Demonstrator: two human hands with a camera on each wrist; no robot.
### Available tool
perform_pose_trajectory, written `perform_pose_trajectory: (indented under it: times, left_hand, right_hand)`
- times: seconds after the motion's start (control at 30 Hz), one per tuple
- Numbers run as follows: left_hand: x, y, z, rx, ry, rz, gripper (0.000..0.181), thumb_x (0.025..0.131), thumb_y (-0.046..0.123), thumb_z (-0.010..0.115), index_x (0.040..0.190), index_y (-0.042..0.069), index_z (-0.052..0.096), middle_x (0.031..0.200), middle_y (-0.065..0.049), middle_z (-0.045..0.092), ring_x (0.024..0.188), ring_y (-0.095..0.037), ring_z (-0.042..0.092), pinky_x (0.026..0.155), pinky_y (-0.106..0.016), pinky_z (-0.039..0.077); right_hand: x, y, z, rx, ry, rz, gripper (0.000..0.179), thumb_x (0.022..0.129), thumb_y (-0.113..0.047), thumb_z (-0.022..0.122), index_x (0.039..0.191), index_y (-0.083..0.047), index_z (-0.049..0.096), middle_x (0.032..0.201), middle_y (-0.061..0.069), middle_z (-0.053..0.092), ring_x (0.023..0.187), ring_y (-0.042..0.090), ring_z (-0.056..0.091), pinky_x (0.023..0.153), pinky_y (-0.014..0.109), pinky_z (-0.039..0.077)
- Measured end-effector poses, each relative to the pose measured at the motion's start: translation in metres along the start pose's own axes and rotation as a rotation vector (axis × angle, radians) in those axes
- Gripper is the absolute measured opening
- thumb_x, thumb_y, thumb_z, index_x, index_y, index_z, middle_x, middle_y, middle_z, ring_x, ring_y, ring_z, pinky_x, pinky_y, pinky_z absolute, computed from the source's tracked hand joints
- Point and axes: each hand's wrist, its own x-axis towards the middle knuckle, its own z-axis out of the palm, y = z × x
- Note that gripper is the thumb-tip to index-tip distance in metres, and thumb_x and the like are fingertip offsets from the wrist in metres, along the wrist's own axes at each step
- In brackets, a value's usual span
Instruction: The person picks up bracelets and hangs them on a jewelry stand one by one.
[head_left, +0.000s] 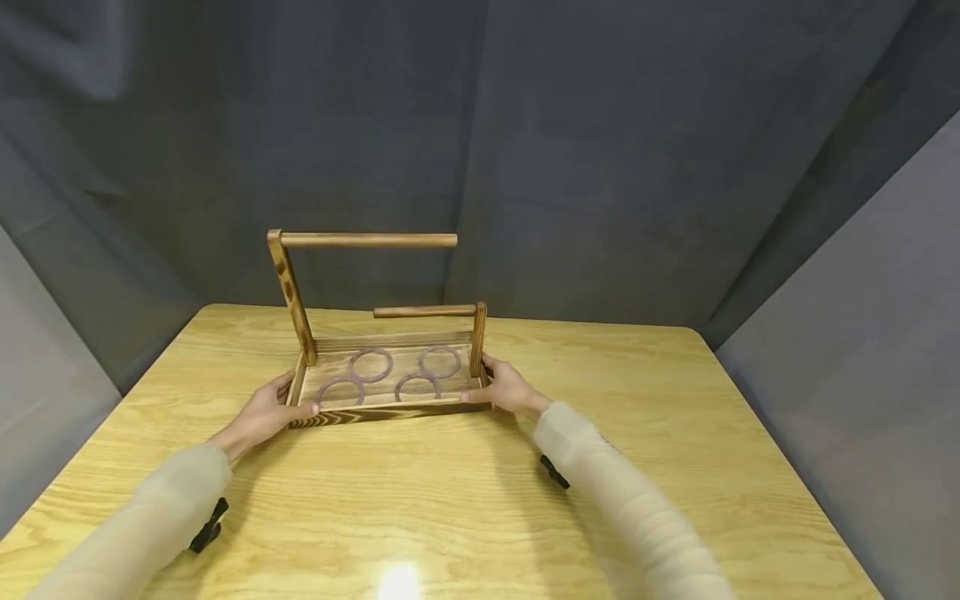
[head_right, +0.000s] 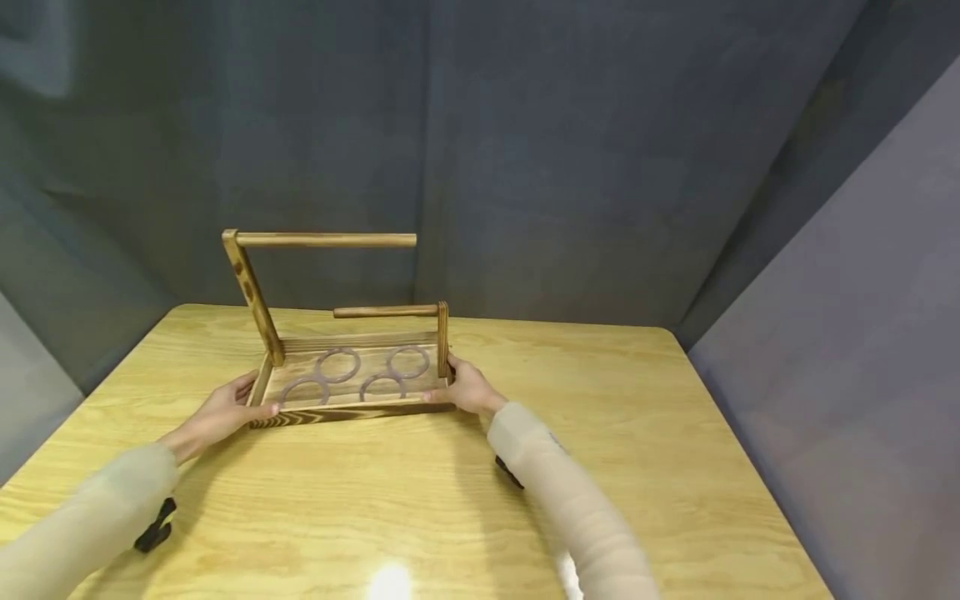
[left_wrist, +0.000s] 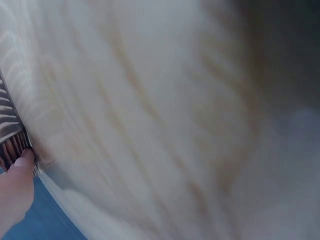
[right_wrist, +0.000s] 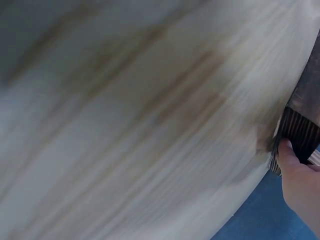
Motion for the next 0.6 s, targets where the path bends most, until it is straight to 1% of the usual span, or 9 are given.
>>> perform_pose_trajectory:
  times: [0.1, 0.23, 0.33, 0.43, 0.6]
  left_hand:
    - [0.0009, 0.0022, 0.0020, -0.014, -0.001, 0.012, 0.097, 0.086, 0.030, 0.064, 0.145, -0.004, -0.005, 0.147, -0.034, 0.008, 0.133, -0.048, 0.016, 0.104, -0.056, 0.029]
    - [0.0010, 0.0039, 0.0042, -0.006, -0.003, 0.000, 0.096, 0.087, 0.030, 0.064, 0.145, -0.004, -0.005, 0.147, -0.033, 0.007, 0.134, -0.047, 0.015, 0.105, -0.055, 0.028]
    - [0.0010, 0.0026, 0.0037, -0.001, -0.006, -0.011, 0.095, 0.088, 0.030, 0.062, 0.145, -0.004, -0.006, 0.148, -0.031, 0.002, 0.135, -0.047, 0.011, 0.107, -0.055, 0.024]
    - [0.0005, 0.0000, 0.0015, 0.003, -0.009, -0.015, 0.093, 0.089, 0.029, 0.061, 0.145, -0.003, -0.006, 0.149, -0.030, -0.001, 0.136, -0.047, 0.008, 0.108, -0.056, 0.021]
    - [-0.0013, -0.0005, -0.0003, -0.004, -0.002, -0.017, 0.094, 0.088, 0.028, 0.061, 0.145, -0.003, -0.007, 0.149, -0.030, -0.001, 0.135, -0.047, 0.009, 0.108, -0.056, 0.022]
  right_hand:
    - [-0.0003, -0.0009, -0.0035, -0.015, -0.001, 0.003, 0.091, 0.078, -0.017, 0.073, 0.147, -0.004, 0.015, 0.149, 0.018, 0.025, 0.136, 0.032, 0.027, 0.108, 0.043, 0.030]
    - [-0.0035, -0.0026, -0.0060, -0.042, -0.015, 0.029, 0.092, 0.079, -0.020, 0.072, 0.147, -0.005, 0.012, 0.149, 0.018, 0.023, 0.136, 0.032, 0.026, 0.108, 0.044, 0.031]
    - [-0.0043, -0.0027, -0.0057, -0.034, -0.021, 0.043, 0.092, 0.079, -0.020, 0.072, 0.148, -0.006, 0.012, 0.150, 0.017, 0.023, 0.137, 0.031, 0.025, 0.108, 0.044, 0.030]
    - [-0.0023, -0.0027, -0.0041, -0.024, -0.021, 0.037, 0.092, 0.079, -0.020, 0.072, 0.147, -0.005, 0.013, 0.149, 0.018, 0.024, 0.137, 0.031, 0.024, 0.108, 0.044, 0.030]
    - [0.0009, -0.0028, -0.0015, -0.020, -0.010, 0.036, 0.092, 0.077, -0.018, 0.074, 0.147, -0.003, 0.015, 0.148, 0.018, 0.027, 0.136, 0.031, 0.026, 0.109, 0.042, 0.028]
